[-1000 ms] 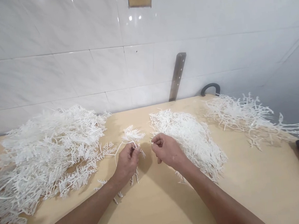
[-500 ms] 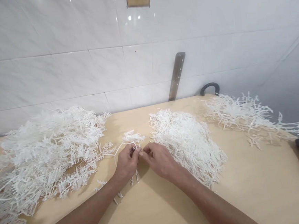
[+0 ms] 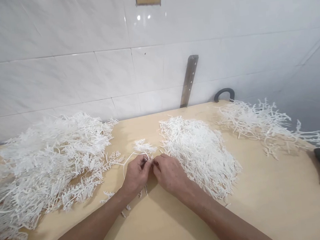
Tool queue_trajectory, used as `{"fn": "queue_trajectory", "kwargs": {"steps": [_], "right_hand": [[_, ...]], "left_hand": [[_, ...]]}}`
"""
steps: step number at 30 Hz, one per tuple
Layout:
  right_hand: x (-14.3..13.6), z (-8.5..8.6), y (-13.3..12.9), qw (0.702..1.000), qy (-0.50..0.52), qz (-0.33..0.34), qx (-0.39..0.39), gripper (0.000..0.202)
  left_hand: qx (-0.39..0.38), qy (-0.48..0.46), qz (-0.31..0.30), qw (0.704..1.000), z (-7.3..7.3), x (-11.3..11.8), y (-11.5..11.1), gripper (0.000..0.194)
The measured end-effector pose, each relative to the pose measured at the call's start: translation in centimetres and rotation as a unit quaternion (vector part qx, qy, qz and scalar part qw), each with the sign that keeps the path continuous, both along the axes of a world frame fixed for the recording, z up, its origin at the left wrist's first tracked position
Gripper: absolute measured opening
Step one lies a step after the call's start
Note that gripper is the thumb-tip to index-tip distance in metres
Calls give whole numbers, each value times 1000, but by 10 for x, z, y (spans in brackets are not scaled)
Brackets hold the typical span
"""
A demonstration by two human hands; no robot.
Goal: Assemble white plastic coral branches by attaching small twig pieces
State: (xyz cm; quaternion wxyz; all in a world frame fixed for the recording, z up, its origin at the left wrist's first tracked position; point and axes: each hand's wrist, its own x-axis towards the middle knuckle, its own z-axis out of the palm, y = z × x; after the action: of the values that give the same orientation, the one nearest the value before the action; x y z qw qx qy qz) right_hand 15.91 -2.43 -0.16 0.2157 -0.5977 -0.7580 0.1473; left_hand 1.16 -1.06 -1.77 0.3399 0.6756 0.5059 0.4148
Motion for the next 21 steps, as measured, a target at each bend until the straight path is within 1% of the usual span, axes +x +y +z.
{"fn": "queue_trajectory", "kwargs": {"steps": [6, 10, 12, 17, 21], "right_hand": [[6, 9, 2, 999, 22, 30, -18, 24], [10, 14, 3, 996, 71, -2, -57, 21], [11, 15, 3, 994, 83, -10, -69, 21], [12, 11, 3, 992, 97, 0, -80, 19], [11, 11, 2, 990, 107, -8, -90, 16]], "left_hand": [[1, 3, -4, 1000, -1, 0, 0, 24], [3, -1, -7, 1000, -2, 0, 1, 23], [3, -5, -8, 1000, -1, 0, 1, 22], [-2, -18, -5, 1000, 0, 0, 1, 23], [-5, -27, -2, 1000, -1, 0, 1, 22]]}}
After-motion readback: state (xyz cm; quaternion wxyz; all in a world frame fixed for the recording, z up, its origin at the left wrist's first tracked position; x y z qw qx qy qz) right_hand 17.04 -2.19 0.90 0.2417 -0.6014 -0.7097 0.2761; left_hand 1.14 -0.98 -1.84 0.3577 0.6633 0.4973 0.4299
